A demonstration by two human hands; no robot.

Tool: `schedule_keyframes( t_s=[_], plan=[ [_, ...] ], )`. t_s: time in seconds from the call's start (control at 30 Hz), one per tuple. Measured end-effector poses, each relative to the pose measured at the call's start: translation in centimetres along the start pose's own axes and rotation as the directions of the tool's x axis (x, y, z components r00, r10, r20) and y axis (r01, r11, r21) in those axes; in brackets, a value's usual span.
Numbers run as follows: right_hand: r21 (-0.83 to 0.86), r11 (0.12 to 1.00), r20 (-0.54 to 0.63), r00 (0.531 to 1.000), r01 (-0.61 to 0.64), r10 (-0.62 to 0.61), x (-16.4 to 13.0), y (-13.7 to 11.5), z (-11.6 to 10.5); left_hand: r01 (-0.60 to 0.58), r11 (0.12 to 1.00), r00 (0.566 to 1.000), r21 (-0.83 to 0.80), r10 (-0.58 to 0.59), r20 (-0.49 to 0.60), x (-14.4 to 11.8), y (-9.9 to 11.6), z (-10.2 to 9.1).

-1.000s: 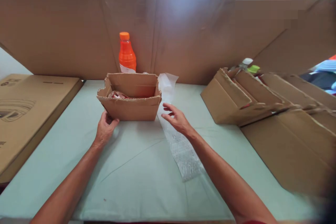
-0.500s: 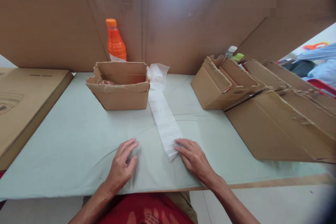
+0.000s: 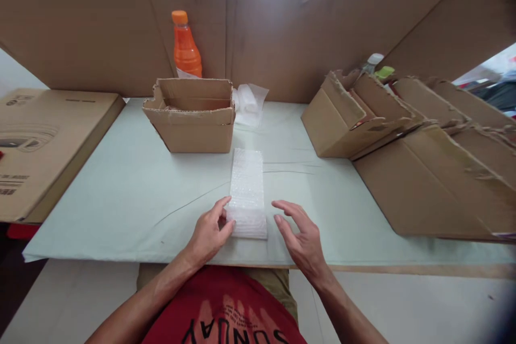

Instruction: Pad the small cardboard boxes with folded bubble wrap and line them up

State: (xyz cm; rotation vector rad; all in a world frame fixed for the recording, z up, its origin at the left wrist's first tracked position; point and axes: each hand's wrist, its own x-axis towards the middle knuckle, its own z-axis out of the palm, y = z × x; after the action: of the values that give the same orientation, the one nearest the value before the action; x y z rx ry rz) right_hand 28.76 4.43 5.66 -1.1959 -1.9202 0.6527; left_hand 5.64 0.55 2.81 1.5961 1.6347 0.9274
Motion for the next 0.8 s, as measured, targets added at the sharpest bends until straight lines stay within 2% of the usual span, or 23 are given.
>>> schedule_keyframes(
  t_s=[0.03, 0.07, 0.13, 0.2, 0.3, 0.37, 0.47, 0.53, 0.63, 0.7, 0.8],
  plan=[
    [-0.052, 0.995, -0.043, 0.995, 0.087, -0.089, -0.5, 0.0, 0.1, 0.025, 1.000, 1.000, 0.017, -0.025, 0.002, 0.5, -0.2, 0.1],
    [-0.096, 0.979, -0.033, 0.982, 0.180, -0.184, -1.0, 0.0, 0.2, 0.037, 0.999, 0.999, 0.041, -0.037, 0.007, 0.9, -0.4, 0.1],
    [-0.174, 0.928, 0.101, 0.943, 0.330, -0.316, -1.8, -0.1, 0.8, 0.037, 0.994, 0.999, 0.099, -0.040, 0.025, 1.7, -0.7, 0.2],
    [-0.248, 0.881, 0.245, 0.906, 0.402, -0.344, -2.2, 0.0, 1.7, 0.010, 0.986, 0.999, 0.164, -0.016, 0.033, 2.1, -0.8, 0.3],
    [-0.311, 0.857, 0.290, 0.900, 0.411, -0.326, -2.1, 0.6, 2.9, -0.109, 0.967, 0.991, 0.231, 0.124, -0.051, 1.9, -0.7, 0.0],
    [-0.301, 0.874, 0.257, 0.915, 0.381, -0.311, -1.8, 0.8, 3.3, -0.254, 0.938, 0.957, 0.238, 0.279, -0.080, 1.0, -0.6, -0.5],
    [-0.183, 0.935, 0.257, 0.933, 0.303, -0.252, -1.5, 0.8, 3.1, -0.424, 0.883, 0.903, 0.202, 0.429, 0.019, -0.6, -0.5, -0.9],
    [-0.101, 0.968, 0.273, 0.942, 0.230, -0.196, -1.5, 0.7, 2.8, -0.413, 0.892, 0.911, 0.182, 0.409, 0.059, -1.2, -0.6, -0.6],
    [-0.150, 0.968, 0.157, 0.971, 0.202, -0.178, -1.7, 0.5, 2.3, -0.280, 0.936, 0.958, 0.212, 0.287, -0.003, -1.0, -1.1, 0.3],
    [-0.232, 0.935, 0.107, 0.962, 0.269, -0.250, -1.9, 0.4, 2.2, -0.219, 0.941, 0.970, 0.257, 0.238, -0.044, -0.3, -1.3, 0.8],
    [-0.291, 0.870, 0.228, 0.912, 0.399, -0.342, -2.0, 0.5, 2.4, -0.234, 0.918, 0.958, 0.320, 0.273, -0.085, 0.3, -1.2, 0.8]
  ],
)
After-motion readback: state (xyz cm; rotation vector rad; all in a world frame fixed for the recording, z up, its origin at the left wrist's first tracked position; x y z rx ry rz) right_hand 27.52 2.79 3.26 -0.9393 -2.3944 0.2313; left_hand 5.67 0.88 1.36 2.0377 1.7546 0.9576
